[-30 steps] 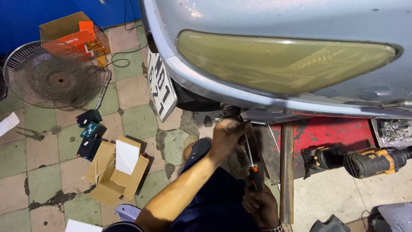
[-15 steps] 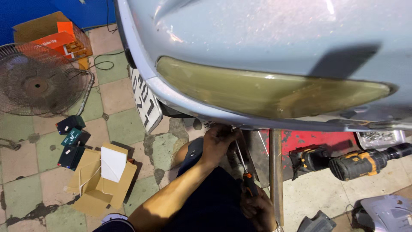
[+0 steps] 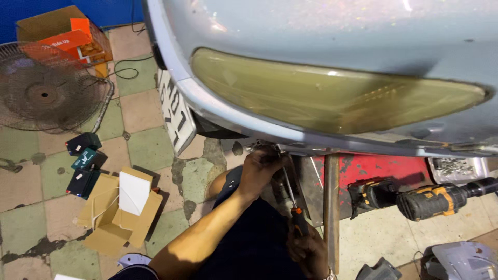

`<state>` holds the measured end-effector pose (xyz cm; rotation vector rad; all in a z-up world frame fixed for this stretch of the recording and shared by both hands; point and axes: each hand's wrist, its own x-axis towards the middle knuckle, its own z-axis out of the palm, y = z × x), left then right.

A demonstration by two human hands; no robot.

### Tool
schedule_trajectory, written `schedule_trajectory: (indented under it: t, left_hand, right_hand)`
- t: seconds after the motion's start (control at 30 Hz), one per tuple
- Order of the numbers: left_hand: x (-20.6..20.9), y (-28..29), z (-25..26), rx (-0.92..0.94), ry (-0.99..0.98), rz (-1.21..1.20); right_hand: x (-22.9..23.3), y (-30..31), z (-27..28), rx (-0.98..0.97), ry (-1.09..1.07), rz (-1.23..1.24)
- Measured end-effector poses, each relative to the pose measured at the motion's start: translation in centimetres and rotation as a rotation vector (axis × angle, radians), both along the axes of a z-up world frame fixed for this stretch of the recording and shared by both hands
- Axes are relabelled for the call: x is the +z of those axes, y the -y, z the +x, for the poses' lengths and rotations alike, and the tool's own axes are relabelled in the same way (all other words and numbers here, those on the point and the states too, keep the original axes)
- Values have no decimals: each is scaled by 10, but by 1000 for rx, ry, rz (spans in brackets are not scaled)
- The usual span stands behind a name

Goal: The person uses a hammer and a pry tool to loosen parts near the rear wheel of a scooter. They remove a screw with a screwdriver and a bolt using an impact driver while handling small wires and pins by hand.

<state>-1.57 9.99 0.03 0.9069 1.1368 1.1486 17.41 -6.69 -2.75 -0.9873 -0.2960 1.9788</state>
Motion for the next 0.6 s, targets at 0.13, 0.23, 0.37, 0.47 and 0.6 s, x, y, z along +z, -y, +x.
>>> schedule_trajectory:
  t: [0.13, 0.23, 0.37, 0.47, 0.6]
  left_hand:
    - [15, 8, -10, -50, -228, -87]
    - [13, -1, -10, -103, -135, -48]
    - [7, -6, 2, -118, -40, 270]
    - [5, -6, 3, 5, -189, 558]
    - [-6, -4, -3, -29, -357, 436]
  right_hand:
    - [1, 3, -6, -88, -33, -45]
    - [3, 6, -8, -72, -15, -76]
    - [-14, 11, -6, -81, 17, -78]
    - [-35, 9, -5, -52, 8, -30]
    - [-49, 25, 10, -13, 19, 20]
